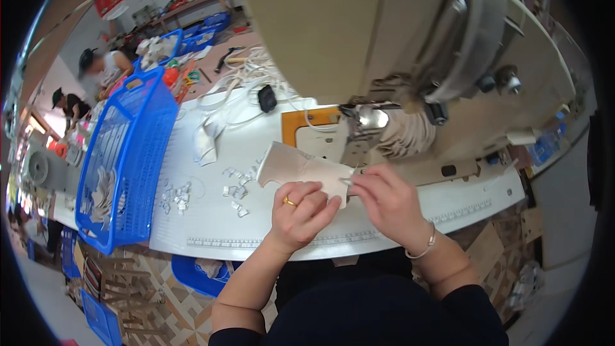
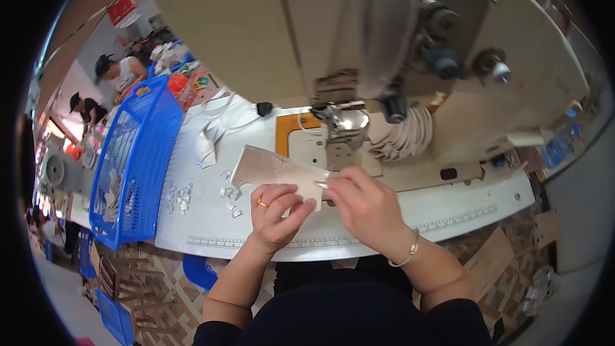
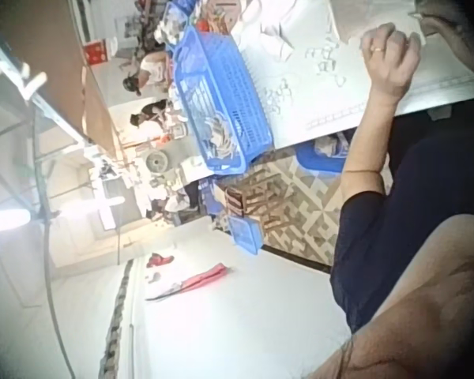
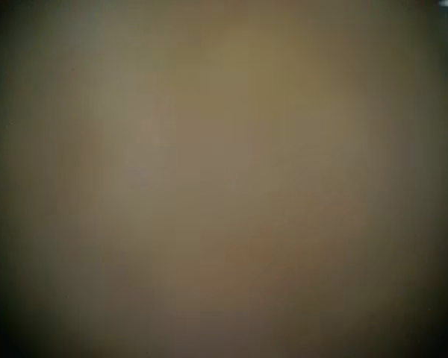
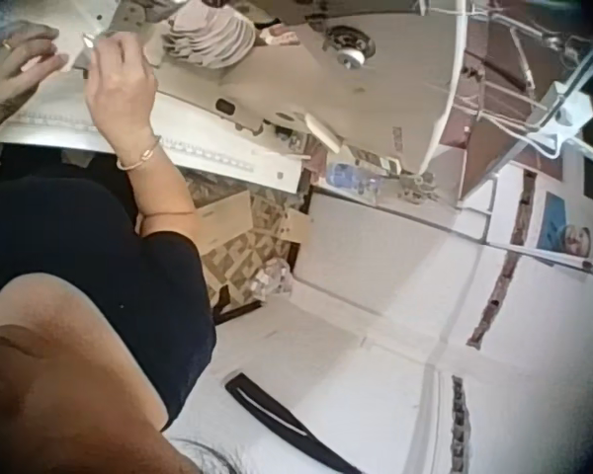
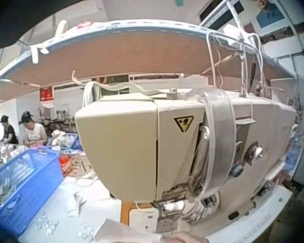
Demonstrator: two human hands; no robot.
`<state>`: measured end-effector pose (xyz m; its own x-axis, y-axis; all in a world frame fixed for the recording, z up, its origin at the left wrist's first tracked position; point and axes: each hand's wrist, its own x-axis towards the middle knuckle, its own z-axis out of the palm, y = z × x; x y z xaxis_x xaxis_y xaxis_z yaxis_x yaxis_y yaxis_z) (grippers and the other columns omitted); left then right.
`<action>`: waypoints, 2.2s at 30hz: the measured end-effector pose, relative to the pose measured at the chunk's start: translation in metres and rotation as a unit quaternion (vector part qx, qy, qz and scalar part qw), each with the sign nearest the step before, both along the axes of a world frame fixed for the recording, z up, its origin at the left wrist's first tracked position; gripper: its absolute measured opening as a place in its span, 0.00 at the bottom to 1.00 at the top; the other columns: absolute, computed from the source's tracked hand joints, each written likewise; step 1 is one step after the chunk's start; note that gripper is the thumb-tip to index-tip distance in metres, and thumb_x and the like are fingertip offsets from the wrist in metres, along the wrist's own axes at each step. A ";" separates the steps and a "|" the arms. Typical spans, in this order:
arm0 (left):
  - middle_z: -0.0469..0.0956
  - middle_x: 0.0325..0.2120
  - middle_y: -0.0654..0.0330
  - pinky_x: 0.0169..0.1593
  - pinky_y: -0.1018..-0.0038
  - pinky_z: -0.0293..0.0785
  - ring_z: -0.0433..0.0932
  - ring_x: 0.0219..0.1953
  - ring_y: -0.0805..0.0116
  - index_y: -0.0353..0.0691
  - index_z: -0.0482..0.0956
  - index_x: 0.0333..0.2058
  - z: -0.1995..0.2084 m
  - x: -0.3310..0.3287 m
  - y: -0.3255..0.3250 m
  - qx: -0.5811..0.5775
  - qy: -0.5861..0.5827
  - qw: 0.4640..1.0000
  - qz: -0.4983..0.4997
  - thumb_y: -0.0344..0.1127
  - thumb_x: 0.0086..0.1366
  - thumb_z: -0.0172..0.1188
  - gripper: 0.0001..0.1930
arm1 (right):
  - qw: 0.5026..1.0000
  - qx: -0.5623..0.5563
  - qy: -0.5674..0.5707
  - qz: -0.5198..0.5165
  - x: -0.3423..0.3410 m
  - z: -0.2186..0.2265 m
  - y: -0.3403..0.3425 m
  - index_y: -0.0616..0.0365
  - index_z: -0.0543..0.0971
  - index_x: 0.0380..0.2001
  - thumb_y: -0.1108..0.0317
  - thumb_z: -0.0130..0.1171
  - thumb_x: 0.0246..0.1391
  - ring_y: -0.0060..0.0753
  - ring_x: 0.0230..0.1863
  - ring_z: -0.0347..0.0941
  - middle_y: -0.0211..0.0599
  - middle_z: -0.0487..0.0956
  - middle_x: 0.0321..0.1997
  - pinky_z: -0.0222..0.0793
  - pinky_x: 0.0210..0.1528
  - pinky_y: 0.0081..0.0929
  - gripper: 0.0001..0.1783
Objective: The person operates an industrial sewing machine to stitch small white fabric pieces, likely face masks. They repeatedly pick up pieces from a table, align them under the needle, sew them, and trim the excess thread with scissors before placing the finished items aside.
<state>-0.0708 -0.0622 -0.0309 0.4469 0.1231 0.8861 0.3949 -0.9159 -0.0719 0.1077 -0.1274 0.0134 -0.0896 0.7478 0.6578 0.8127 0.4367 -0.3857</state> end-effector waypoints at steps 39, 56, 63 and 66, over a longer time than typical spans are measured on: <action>0.69 0.50 0.58 0.53 0.67 0.65 0.68 0.52 0.64 0.39 0.63 0.52 -0.197 -0.230 -0.115 -0.399 -0.814 0.415 -0.078 0.46 0.67 0.45 0.21 | 0.814 -0.478 0.080 0.321 -0.136 -0.068 -0.015 0.56 0.67 0.54 0.70 0.60 0.49 0.22 0.26 0.71 0.32 0.73 0.33 0.68 0.26 0.18 0.28; 0.69 0.46 0.59 0.53 0.70 0.64 0.68 0.49 0.70 0.39 0.63 0.47 -0.191 -0.230 -0.221 -0.348 -0.856 0.377 -0.056 0.35 0.67 0.46 0.12 | 0.592 -0.705 0.299 0.249 -0.315 -0.120 -0.030 0.71 0.59 0.57 0.78 0.52 0.53 0.24 0.34 0.72 0.32 0.66 0.37 0.71 0.37 0.17 0.28; 0.69 0.45 0.58 0.52 0.71 0.64 0.68 0.48 0.70 0.38 0.62 0.46 -0.184 -0.226 -0.221 -0.337 -0.857 0.382 -0.073 0.36 0.67 0.47 0.13 | 0.678 -0.641 -0.019 0.359 -0.344 -0.142 -0.023 0.68 0.67 0.51 0.67 0.55 0.53 0.34 0.35 0.75 0.43 0.76 0.38 0.71 0.39 0.25 0.24; 0.69 0.47 0.58 0.53 0.70 0.64 0.69 0.50 0.69 0.40 0.62 0.47 -0.191 -0.225 -0.223 -0.352 -0.848 0.390 -0.069 0.37 0.67 0.46 0.13 | 0.810 -0.355 -0.231 0.406 -0.361 -0.133 0.002 0.66 0.76 0.39 0.71 0.53 0.48 0.48 0.34 0.75 0.51 0.77 0.33 0.71 0.38 0.35 0.14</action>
